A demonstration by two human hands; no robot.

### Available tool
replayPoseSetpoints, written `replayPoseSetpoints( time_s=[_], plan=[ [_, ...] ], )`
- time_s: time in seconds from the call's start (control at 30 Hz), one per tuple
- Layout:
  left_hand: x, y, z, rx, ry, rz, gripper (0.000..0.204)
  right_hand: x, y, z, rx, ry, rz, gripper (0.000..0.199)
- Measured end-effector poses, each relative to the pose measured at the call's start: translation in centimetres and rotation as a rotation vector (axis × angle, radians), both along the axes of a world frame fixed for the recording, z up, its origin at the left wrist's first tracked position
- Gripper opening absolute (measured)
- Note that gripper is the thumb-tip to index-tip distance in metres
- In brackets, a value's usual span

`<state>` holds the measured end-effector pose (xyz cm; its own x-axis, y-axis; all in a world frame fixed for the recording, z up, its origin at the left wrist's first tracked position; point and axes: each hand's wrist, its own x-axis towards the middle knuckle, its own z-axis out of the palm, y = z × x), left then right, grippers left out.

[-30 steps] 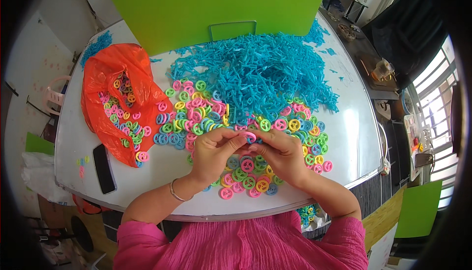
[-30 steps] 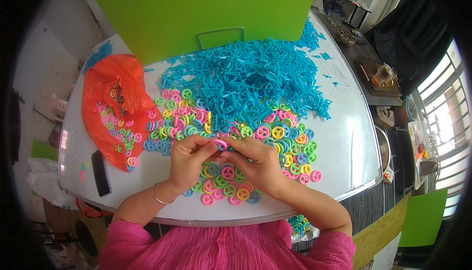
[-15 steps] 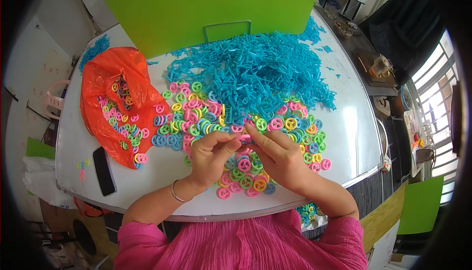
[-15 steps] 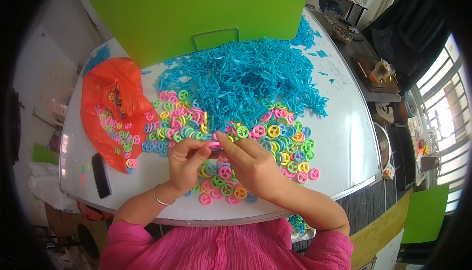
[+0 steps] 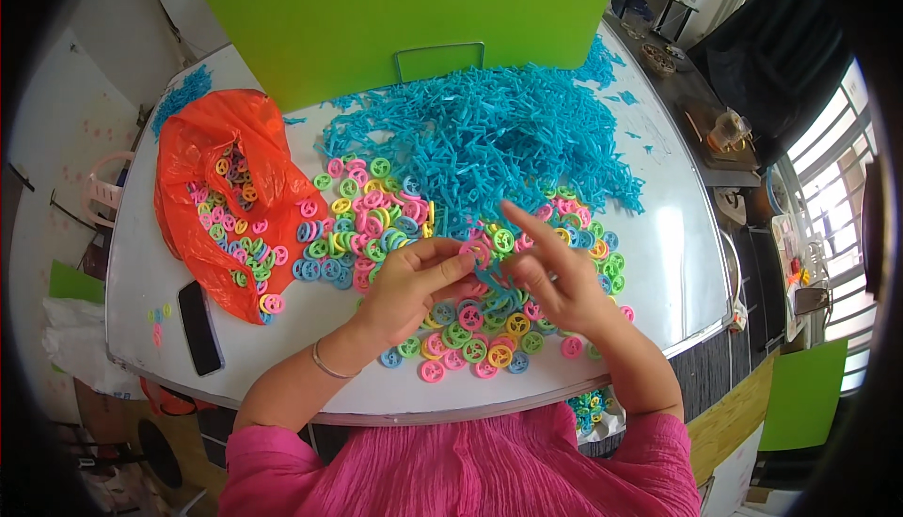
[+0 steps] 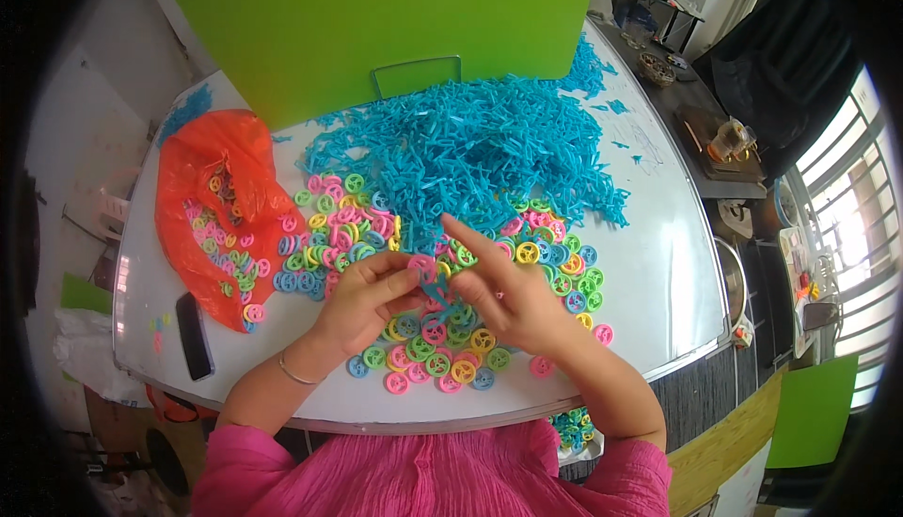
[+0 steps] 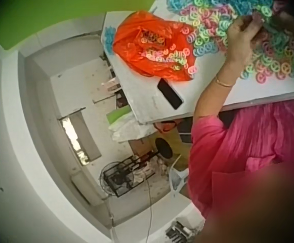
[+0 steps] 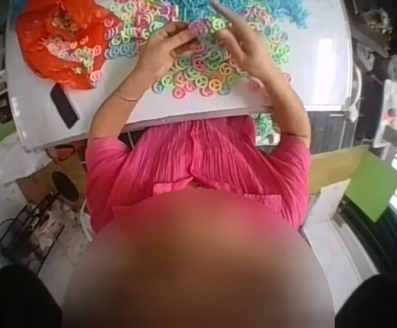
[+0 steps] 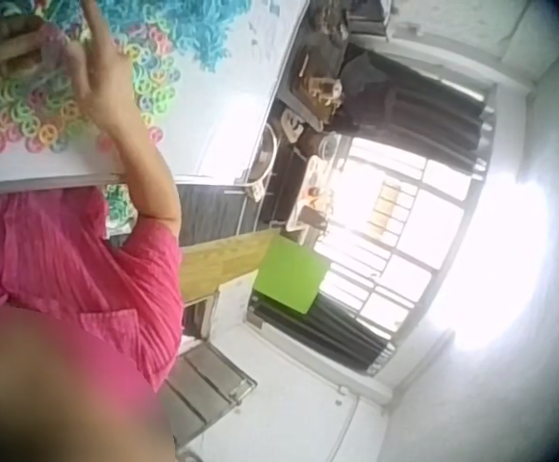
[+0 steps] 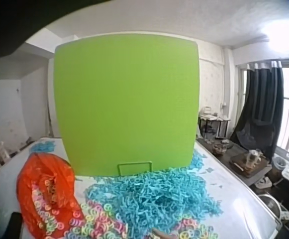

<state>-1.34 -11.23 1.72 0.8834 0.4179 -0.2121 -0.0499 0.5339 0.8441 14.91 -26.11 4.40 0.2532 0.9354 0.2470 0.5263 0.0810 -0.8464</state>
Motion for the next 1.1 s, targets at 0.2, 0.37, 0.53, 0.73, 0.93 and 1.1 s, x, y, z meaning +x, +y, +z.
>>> replayPoseSetpoints(
  time_s=[0.2,0.37,0.53,0.73,0.93,1.1],
  plan=[
    [-0.4,0.8,-1.2,-0.383,-0.003,-0.154,0.02,1.7,0.9,0.4,0.56,-0.834,0.262,0.037],
    [0.1,1.1,-0.3,0.696,0.217,0.001,0.018,1.3,0.6,-1.0,0.473,-0.386,0.369,0.022],
    [-0.1,5.1,-1.6,1.66,0.323,0.458,0.017,0.7,0.1,0.1,-0.049,0.179,0.159,0.019],
    [0.3,4.5,-1.5,1.732,0.24,0.487,0.011,0.6,0.6,-1.0,-0.052,0.562,0.104,0.02],
    [0.4,1.6,0.1,0.607,0.112,0.184,0.016,0.9,1.0,-2.2,0.0,0.904,0.113,0.019],
    [0.0,0.1,-0.4,-0.033,0.06,-0.023,0.019,0.5,1.3,-2.4,-0.037,0.869,0.167,0.018]
  ],
)
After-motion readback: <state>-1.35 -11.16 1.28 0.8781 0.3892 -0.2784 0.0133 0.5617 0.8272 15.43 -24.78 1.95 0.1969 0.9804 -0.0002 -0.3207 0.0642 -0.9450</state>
